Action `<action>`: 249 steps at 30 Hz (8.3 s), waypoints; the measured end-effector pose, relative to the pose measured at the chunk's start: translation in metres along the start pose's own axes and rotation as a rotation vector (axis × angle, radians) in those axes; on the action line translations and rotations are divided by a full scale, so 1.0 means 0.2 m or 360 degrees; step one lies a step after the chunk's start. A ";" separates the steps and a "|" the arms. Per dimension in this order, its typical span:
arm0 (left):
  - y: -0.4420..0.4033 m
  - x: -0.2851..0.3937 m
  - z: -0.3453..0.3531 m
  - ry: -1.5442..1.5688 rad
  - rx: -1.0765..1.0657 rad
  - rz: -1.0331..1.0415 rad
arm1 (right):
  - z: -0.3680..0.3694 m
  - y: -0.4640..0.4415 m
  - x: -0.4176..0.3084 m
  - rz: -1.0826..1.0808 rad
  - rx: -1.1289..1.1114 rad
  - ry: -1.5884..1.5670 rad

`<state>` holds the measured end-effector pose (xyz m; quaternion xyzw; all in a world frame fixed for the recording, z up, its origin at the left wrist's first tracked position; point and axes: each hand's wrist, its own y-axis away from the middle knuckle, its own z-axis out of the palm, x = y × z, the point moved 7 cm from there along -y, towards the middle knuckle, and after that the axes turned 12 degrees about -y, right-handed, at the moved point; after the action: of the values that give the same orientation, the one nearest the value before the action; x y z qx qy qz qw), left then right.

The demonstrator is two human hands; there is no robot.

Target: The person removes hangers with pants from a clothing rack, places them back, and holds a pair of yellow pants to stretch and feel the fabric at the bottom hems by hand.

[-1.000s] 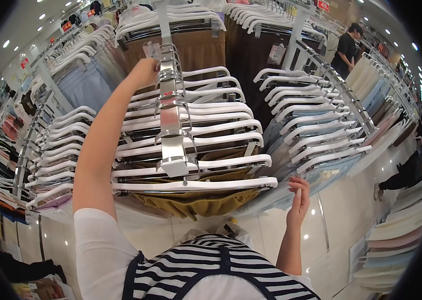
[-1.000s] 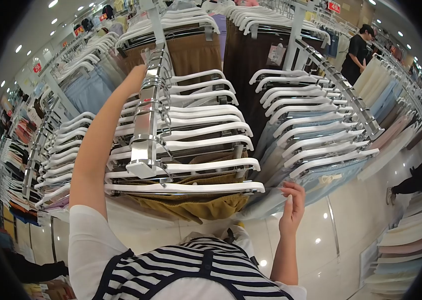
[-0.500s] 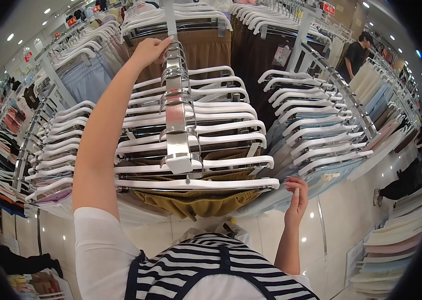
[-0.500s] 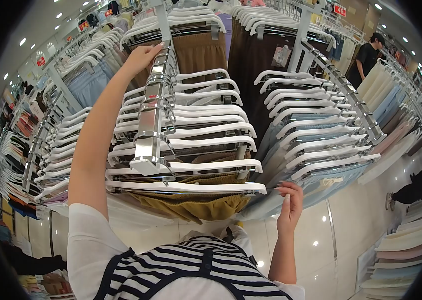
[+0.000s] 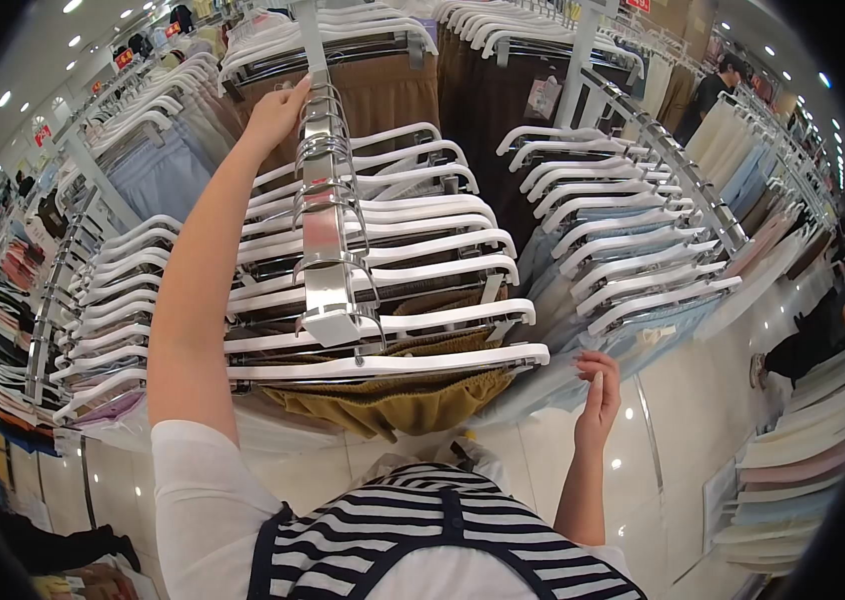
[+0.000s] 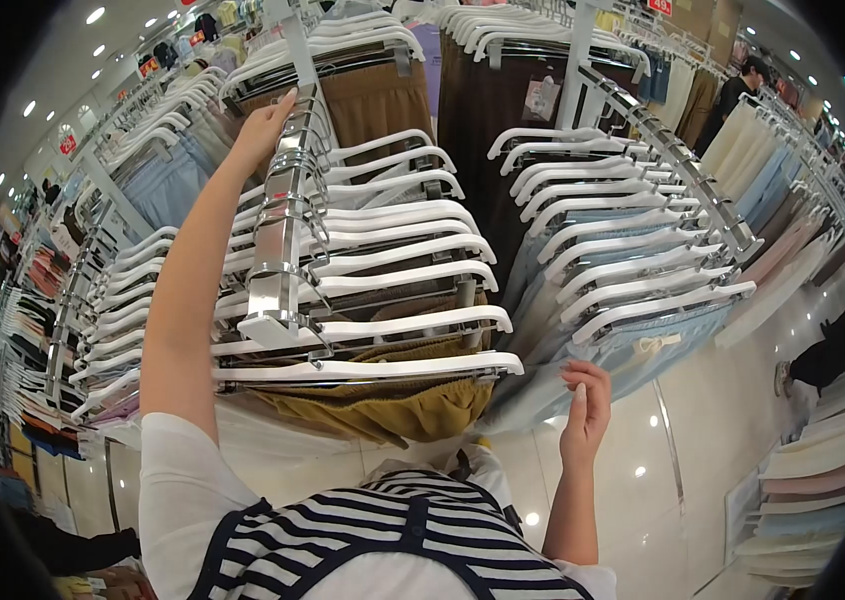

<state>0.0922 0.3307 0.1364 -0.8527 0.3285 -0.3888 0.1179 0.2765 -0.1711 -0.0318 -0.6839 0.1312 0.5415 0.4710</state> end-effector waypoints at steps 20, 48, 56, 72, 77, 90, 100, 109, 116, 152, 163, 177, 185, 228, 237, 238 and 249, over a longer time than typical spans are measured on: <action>0.32 0.00 0.04 -0.0898 -0.0470 0.0383 | 0.07 -0.02 0.02 0.0042 -0.0084 -0.0114; 0.54 0.07 0.08 -0.0273 -0.1087 0.0181 | 0.13 0.00 0.02 0.0039 -0.0118 -0.0109; 0.44 0.02 0.09 -0.0139 -0.0881 0.0143 | 0.13 0.00 0.03 0.0070 -0.0097 -0.0096; 0.62 0.28 -0.02 -0.0603 -0.0702 0.0334 | 0.14 -0.02 0.05 0.0090 -0.0101 -0.0078; 0.68 0.14 0.05 -0.0368 -0.0947 0.0328 | 0.17 -0.02 0.07 0.0090 -0.0136 -0.0153; 0.61 0.16 0.04 -0.0326 -0.0579 0.0543 | 0.17 0.00 0.08 0.0101 -0.0142 -0.0164; 0.71 0.21 0.02 -0.0383 -0.0778 0.0557 | 0.16 0.00 0.09 0.0101 -0.0124 -0.0139; 0.71 0.24 0.01 -0.0506 -0.0833 0.0613 | 0.20 -0.01 0.09 0.0048 -0.0157 -0.0225; 0.64 0.18 0.02 -0.0541 -0.0463 0.0941 | 0.19 0.01 0.07 0.0072 -0.0138 -0.0169; 0.90 0.42 -0.11 -0.0817 -0.0233 0.0768 | 0.25 0.03 0.11 0.0098 -0.0187 -0.0201; 1.04 0.20 -0.08 -0.0109 -0.0867 0.0342 | 0.28 0.04 0.15 0.0119 -0.0171 -0.0259; 0.97 0.22 -0.12 -0.0484 -0.0517 0.0637 | 0.33 0.11 0.19 0.0255 -0.0285 -0.0280; 1.16 0.36 -0.35 -0.0189 -0.0141 0.0518 | 0.37 0.15 0.21 0.0343 -0.0325 -0.0380; 2.86 0.00 0.54 0.0881 -0.0343 -0.1126 | 0.62 0.99 0.44 0.1583 -0.1464 -0.0517; 3.33 0.26 0.64 0.1203 -0.0528 -0.1568 | 0.18 1.23 0.44 0.1698 -0.1454 -0.0449; 3.39 0.29 0.65 0.1181 -0.0649 -0.1630 | 0.14 1.27 0.44 0.1705 -0.1442 -0.0464; 3.84 0.43 0.63 0.0995 -0.0754 -0.1407 | -0.05 1.58 0.33 0.1845 -0.1279 -0.0404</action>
<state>-0.1330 -0.3131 -0.2478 -0.7567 0.0391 -0.5499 -0.3514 0.0903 -0.3223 -0.2479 -0.5566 0.2079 0.7863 -0.1692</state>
